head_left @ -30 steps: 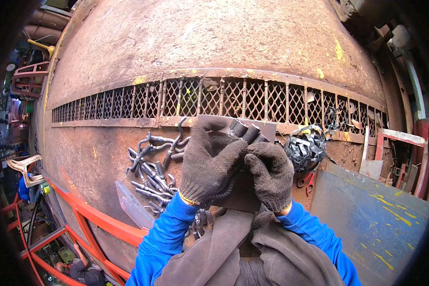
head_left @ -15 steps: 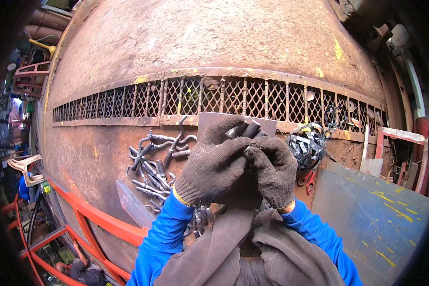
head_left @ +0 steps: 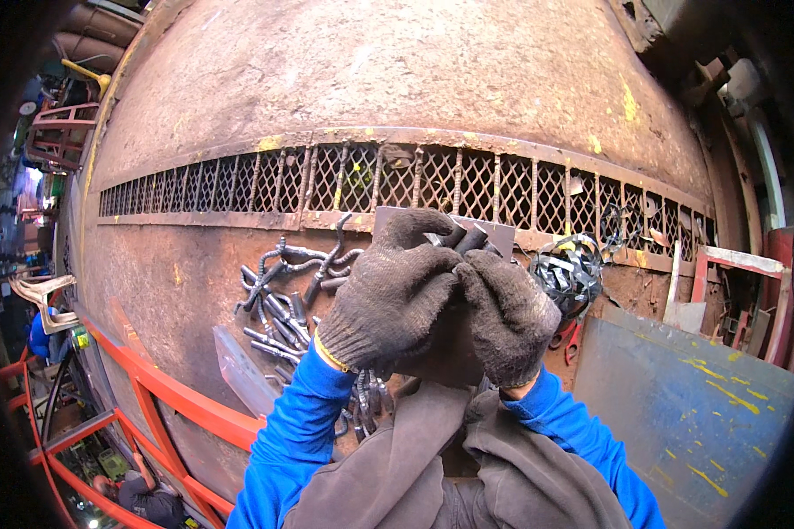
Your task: The person wraps a bundle of metal rods with black tape, using both hands to secure the bundle. They then use red-handled scissors to cut the tape and place the wrapped bundle on a metal surface.
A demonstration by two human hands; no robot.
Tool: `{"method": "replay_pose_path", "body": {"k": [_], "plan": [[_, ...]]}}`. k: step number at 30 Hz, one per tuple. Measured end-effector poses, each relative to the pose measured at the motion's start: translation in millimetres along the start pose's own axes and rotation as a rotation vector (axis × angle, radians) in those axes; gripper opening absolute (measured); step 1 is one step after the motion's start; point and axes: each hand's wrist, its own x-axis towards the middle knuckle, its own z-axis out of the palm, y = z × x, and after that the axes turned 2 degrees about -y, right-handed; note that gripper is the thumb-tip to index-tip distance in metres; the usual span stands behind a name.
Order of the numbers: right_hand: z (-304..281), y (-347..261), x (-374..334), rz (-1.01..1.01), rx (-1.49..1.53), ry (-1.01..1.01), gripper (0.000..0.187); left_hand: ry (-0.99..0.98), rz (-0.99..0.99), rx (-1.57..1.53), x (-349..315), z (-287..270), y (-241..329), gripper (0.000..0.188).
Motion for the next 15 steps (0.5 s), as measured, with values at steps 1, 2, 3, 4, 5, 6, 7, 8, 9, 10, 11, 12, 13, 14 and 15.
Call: {"method": "replay_pose_path", "body": {"k": [1,2,3,4,5,6,7,8,9,10,11,12,13,14,15], "plan": [[0,0,0,-0.023,-0.024,-0.007,0.022,-0.016,-0.015,0.012,1,-1,1,0.025],[-1,0,1,-0.055,-0.044,-0.010,0.022,-0.034,-0.008,0.013,2,-3,1,0.025],[-1,2,3,-0.086,-0.065,-0.013,0.021,-0.053,0.000,0.014,5,-4,0,0.026],[0,3,5,-0.119,-0.084,-0.018,0.020,-0.070,0.006,0.016,6,-6,0,0.026],[-2,0,8,-0.104,-0.146,-0.008,0.019,-0.074,0.026,0.004,7,-8,1,0.026],[-6,-7,13,-0.089,-0.207,0.002,0.019,-0.079,0.045,-0.008,8,-9,2,0.025],[-9,-9,17,-0.071,-0.270,0.014,0.019,-0.087,0.066,-0.021,9,-10,3,0.025],[-8,-5,18,-0.038,-0.200,-0.009,0.018,-0.104,0.057,-0.032,10,-10,2,0.026],[-6,1,20,-0.005,-0.129,-0.032,0.017,-0.121,0.048,-0.043,10,-10,2,0.027],[-6,5,20,0.029,-0.059,-0.057,0.016,-0.139,0.039,-0.055,10,-10,1,0.028],[-7,7,20,0.086,0.008,-0.113,0.013,-0.138,0.032,-0.046,10,-9,2,0.029],[-7,5,22,0.104,-0.005,-0.106,0.013,-0.137,0.025,-0.037,10,-9,5,0.030],[-7,2,24,0.121,-0.017,-0.102,0.013,-0.134,0.016,-0.027,9,-9,6,0.031],[-6,0,26,0.138,-0.028,-0.098,0.014,-0.124,0.036,-0.020,9,-7,5,0.033],[-6,0,27,0.172,0.001,-0.113,0.014,-0.113,0.056,-0.012,8,-5,1,0.034]]}}
